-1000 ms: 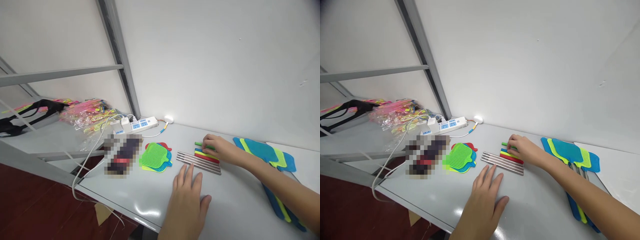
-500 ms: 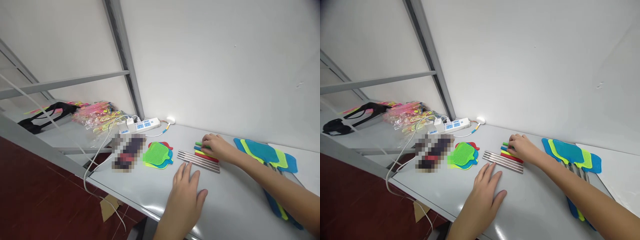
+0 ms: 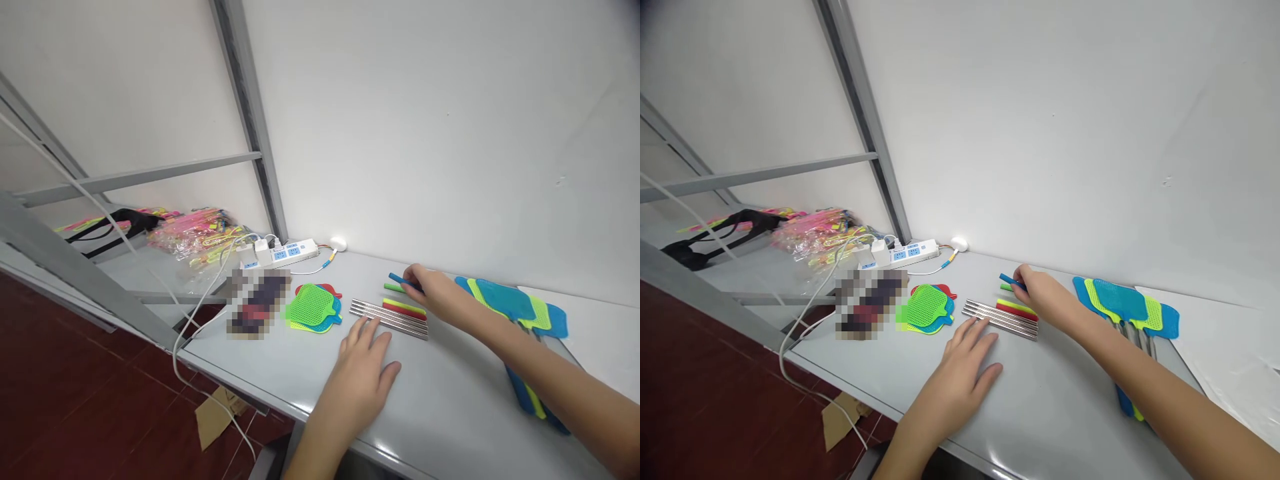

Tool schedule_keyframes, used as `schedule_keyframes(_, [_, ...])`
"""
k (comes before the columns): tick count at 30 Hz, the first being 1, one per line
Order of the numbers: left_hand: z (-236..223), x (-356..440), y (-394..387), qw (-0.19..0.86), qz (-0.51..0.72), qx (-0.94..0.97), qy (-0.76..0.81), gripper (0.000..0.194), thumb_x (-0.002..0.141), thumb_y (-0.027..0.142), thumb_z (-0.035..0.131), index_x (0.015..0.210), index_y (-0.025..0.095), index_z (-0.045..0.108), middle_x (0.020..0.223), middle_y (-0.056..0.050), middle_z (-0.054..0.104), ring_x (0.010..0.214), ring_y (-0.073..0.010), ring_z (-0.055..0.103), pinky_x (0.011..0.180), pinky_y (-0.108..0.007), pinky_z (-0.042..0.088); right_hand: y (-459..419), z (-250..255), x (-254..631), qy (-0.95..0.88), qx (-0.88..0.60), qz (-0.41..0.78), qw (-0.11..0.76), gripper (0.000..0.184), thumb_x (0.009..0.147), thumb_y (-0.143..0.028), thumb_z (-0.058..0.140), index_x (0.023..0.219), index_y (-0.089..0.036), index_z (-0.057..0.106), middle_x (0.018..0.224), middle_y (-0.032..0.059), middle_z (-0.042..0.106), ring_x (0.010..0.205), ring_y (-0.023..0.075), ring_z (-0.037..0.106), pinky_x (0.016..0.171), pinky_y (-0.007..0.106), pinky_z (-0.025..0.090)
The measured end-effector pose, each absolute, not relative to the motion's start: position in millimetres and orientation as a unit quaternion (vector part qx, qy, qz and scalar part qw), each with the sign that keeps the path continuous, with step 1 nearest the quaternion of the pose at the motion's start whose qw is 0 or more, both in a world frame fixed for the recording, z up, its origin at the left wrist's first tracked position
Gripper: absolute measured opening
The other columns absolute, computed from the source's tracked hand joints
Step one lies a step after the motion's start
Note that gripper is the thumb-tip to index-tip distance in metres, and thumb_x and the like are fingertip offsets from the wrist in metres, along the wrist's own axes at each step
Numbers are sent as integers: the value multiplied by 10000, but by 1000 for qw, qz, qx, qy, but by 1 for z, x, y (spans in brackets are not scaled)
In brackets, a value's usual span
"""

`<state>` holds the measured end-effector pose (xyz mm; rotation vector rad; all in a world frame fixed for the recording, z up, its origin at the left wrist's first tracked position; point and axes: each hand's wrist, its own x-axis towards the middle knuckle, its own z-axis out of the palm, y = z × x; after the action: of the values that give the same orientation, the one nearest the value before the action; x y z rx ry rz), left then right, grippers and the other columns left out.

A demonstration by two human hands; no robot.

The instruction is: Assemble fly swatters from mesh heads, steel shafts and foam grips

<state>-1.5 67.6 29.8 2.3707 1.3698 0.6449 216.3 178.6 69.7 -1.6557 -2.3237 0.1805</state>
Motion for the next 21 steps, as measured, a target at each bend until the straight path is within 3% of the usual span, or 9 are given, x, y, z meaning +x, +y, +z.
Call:
schedule_keyframes(5, [21, -46, 69, 105, 290, 764, 567, 344, 984, 307, 386, 1294, 236, 519, 1430, -85, 471, 1359, -263, 339, 1063, -504, 339, 143, 67, 169, -807, -554, 119, 166, 272, 958, -392, 420, 1145, -215, 509, 801, 28, 693, 681, 183, 638, 565, 251, 358])
schedule_keyframes(9, [9, -68, 76, 81, 315, 704, 631, 379, 981, 270, 360, 1336, 199, 471, 1452, -125, 439, 1381, -287, 321, 1041, -537, 340, 128, 49, 120, -843, -526, 56, 99, 261, 928, -469, 504, 956, -221, 581, 841, 39, 710, 744, 199, 663, 567, 251, 332])
schedule_keyframes(13, [0, -67, 79, 67, 296, 685, 663, 462, 956, 200, 346, 1414, 149, 377, 1529, -163, 324, 1439, -293, 221, 1054, -536, 326, 131, 33, 92, -840, -535, 27, 87, 238, 908, -444, 553, 908, -209, 595, 840, 49, 718, 762, 217, 673, 567, 259, 320])
schedule_keyframes(21, [-4, -62, 80, 34, 250, 694, 675, 481, 930, 178, 355, 1408, 146, 397, 1492, -162, 394, 1410, -301, 292, 1029, -527, 341, 136, 31, 86, -837, -543, -4, 66, 231, 953, -364, 486, 865, -206, 630, 826, 56, 724, 755, 207, 672, 570, 263, 310])
